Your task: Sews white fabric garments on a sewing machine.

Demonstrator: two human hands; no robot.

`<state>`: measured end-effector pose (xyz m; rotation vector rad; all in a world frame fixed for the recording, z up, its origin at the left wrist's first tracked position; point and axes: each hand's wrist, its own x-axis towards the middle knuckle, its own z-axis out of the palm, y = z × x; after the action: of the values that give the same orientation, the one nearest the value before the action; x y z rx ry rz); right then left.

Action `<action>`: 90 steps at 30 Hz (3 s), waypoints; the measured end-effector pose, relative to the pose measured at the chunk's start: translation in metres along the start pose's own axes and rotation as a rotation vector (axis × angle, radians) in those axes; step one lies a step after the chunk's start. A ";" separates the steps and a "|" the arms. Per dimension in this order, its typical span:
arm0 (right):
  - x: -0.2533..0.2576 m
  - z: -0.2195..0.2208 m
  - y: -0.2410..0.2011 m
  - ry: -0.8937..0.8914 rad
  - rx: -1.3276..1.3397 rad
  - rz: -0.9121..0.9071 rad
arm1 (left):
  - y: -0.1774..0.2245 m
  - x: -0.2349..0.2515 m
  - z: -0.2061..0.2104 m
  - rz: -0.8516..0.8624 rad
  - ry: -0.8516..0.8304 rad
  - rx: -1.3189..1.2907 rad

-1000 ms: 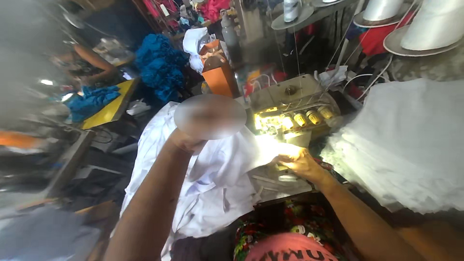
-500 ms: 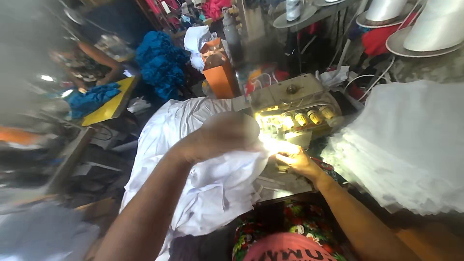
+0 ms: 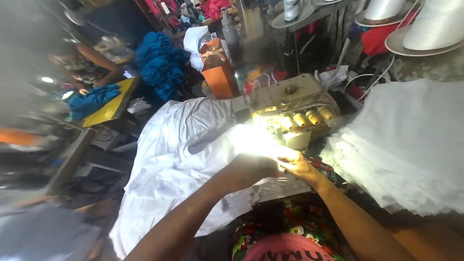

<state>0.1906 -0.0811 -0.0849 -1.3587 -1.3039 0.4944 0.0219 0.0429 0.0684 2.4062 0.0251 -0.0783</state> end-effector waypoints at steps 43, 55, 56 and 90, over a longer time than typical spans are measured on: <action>-0.001 0.013 0.017 0.222 -0.409 -0.239 | -0.052 0.015 -0.069 0.157 0.316 0.763; 0.007 0.011 0.014 0.187 -0.287 -0.166 | -0.092 0.040 -0.115 -0.085 0.032 0.800; 0.007 0.010 0.014 0.181 -0.265 -0.144 | -0.096 0.035 -0.117 -0.043 0.074 0.762; -0.007 0.005 0.000 0.085 -0.195 -0.137 | 0.028 -0.036 -0.036 -0.059 0.128 -0.333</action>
<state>0.1843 -0.0855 -0.0895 -1.4226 -1.3918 0.2182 -0.0106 0.0463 0.1166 2.0747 0.1564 0.0497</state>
